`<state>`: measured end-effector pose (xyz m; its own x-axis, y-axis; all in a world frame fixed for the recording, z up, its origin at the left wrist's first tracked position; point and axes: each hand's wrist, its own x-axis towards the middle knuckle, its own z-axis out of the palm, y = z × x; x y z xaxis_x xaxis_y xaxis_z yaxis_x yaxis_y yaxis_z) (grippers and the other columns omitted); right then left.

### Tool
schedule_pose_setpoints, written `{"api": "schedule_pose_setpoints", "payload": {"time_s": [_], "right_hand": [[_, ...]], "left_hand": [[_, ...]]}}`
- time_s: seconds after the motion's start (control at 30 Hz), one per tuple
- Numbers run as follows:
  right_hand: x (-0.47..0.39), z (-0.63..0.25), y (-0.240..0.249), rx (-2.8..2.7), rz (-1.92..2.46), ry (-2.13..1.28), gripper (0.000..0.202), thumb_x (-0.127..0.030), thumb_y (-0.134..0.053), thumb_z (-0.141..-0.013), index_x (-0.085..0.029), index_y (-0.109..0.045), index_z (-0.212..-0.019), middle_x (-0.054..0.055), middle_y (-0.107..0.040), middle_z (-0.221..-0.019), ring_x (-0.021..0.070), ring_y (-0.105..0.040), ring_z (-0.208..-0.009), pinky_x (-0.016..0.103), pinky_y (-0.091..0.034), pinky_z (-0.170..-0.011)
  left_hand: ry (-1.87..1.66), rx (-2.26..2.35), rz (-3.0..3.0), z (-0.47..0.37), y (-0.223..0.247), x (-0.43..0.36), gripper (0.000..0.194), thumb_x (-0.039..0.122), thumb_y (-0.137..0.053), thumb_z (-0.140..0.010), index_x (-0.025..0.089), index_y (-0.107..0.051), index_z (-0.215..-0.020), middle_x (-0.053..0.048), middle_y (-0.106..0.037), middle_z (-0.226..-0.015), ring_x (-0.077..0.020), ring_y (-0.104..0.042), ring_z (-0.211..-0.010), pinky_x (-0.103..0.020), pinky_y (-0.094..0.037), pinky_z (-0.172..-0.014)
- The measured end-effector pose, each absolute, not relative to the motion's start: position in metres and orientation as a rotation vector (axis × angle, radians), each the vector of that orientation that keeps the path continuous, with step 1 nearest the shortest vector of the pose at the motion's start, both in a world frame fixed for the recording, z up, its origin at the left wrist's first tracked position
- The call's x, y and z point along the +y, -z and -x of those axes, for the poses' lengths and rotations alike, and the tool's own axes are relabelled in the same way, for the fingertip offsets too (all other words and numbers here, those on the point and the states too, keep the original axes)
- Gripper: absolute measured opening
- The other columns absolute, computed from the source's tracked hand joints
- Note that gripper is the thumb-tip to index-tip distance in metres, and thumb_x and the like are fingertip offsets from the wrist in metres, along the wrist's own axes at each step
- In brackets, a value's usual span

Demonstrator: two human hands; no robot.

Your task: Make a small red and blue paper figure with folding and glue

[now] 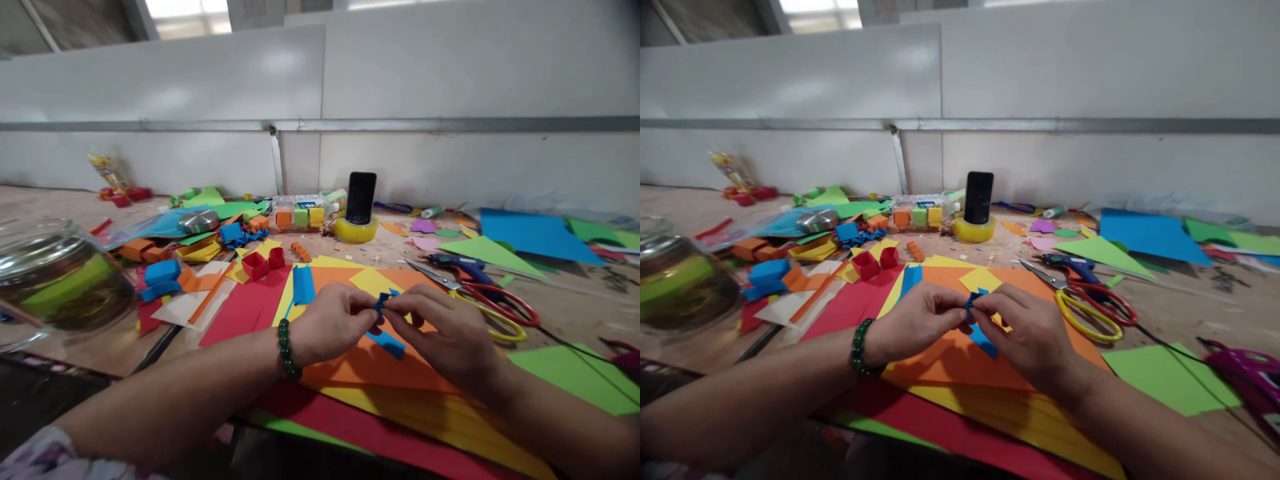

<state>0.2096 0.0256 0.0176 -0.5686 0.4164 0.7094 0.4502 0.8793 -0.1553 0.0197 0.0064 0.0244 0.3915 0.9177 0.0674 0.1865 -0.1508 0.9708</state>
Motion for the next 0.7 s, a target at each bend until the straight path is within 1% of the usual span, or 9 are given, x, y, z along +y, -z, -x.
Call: {"api": "schedule_pose_setpoints", "payload": {"time_s": [0.1, 0.2, 0.3, 0.33, 0.43, 0.6, 0.7], "right_hand": [[0.023, -0.208, -0.018, -2.260, 0.616, 0.159, 0.006, -0.012, -0.063, -0.085, -0.017, -0.065, -0.087, 0.002, -0.066, -0.073, 0.0108, -0.063, -0.062, 0.022, -0.046, -0.056], [0.021, -0.208, -0.018, -2.283, 0.559, 0.437, 0.005, -0.011, -0.064, -0.084, -0.016, -0.064, -0.083, 0.004, -0.067, -0.070, 0.0126, -0.061, -0.059, 0.026, -0.043, -0.054], [0.017, -0.207, -0.020, -2.327, 0.446, 0.674, 0.001, -0.014, -0.063, -0.086, -0.014, -0.064, -0.085, 0.007, -0.068, -0.071, 0.0159, -0.060, -0.062, 0.030, -0.041, -0.056], [0.015, -0.207, -0.020, -2.341, 0.418, 0.714, 0.004, -0.015, -0.062, -0.087, -0.012, -0.064, -0.087, 0.008, -0.068, -0.071, 0.0166, -0.060, -0.062, 0.031, -0.041, -0.056], [0.013, -0.205, -0.021, -2.365, 0.406, 0.769, 0.008, -0.016, -0.060, -0.089, -0.010, -0.065, -0.091, 0.007, -0.067, -0.070, 0.0167, -0.059, -0.062, 0.032, -0.040, -0.056], [0.014, -0.207, -0.018, -2.365, 0.385, 0.741, 0.011, -0.013, -0.055, -0.091, -0.011, -0.063, -0.099, 0.009, -0.070, -0.078, 0.0170, -0.063, -0.069, 0.030, -0.044, -0.059], [0.016, -0.210, -0.016, -2.381, 0.378, 0.694, 0.015, -0.011, -0.056, -0.090, -0.010, -0.061, -0.104, 0.008, -0.069, -0.078, 0.0167, -0.062, -0.068, 0.030, -0.044, -0.058]], "left_hand": [[-0.881, 1.021, -1.572, -0.022, -0.025, 0.005, 0.021, 0.010, -0.052, -0.079, 0.009, -0.073, -0.080, -0.007, -0.071, -0.072, -0.0164, -0.068, -0.072, -0.023, -0.051, -0.068], [-0.884, 1.007, -1.452, -0.024, -0.028, 0.005, 0.022, 0.006, -0.050, -0.078, 0.010, -0.072, -0.074, -0.005, -0.068, -0.067, -0.0140, -0.066, -0.067, -0.022, -0.050, -0.066], [-0.886, 0.987, -1.329, -0.026, -0.030, 0.005, 0.023, 0.002, -0.049, -0.076, 0.010, -0.068, -0.065, -0.002, -0.064, -0.059, -0.0105, -0.060, -0.058, -0.019, -0.048, -0.061], [-0.886, 0.988, -1.295, -0.026, -0.030, 0.005, 0.024, 0.001, -0.049, -0.075, 0.010, -0.068, -0.063, -0.001, -0.062, -0.057, -0.0095, -0.058, -0.056, -0.019, -0.046, -0.059], [-0.872, 1.003, -1.236, -0.026, -0.027, 0.005, 0.025, -0.001, -0.049, -0.074, 0.010, -0.067, -0.061, 0.000, -0.061, -0.055, -0.0083, -0.055, -0.054, -0.018, -0.043, -0.058], [-0.870, 0.995, -1.162, -0.025, -0.029, 0.007, 0.024, 0.001, -0.051, -0.075, 0.010, -0.071, -0.066, -0.002, -0.064, -0.058, -0.0096, -0.058, -0.057, -0.021, -0.043, -0.061], [-0.851, 0.999, -1.071, -0.024, -0.034, 0.008, 0.024, 0.001, -0.050, -0.074, 0.010, -0.071, -0.064, -0.003, -0.064, -0.057, -0.0096, -0.058, -0.056, -0.021, -0.043, -0.062]]}}
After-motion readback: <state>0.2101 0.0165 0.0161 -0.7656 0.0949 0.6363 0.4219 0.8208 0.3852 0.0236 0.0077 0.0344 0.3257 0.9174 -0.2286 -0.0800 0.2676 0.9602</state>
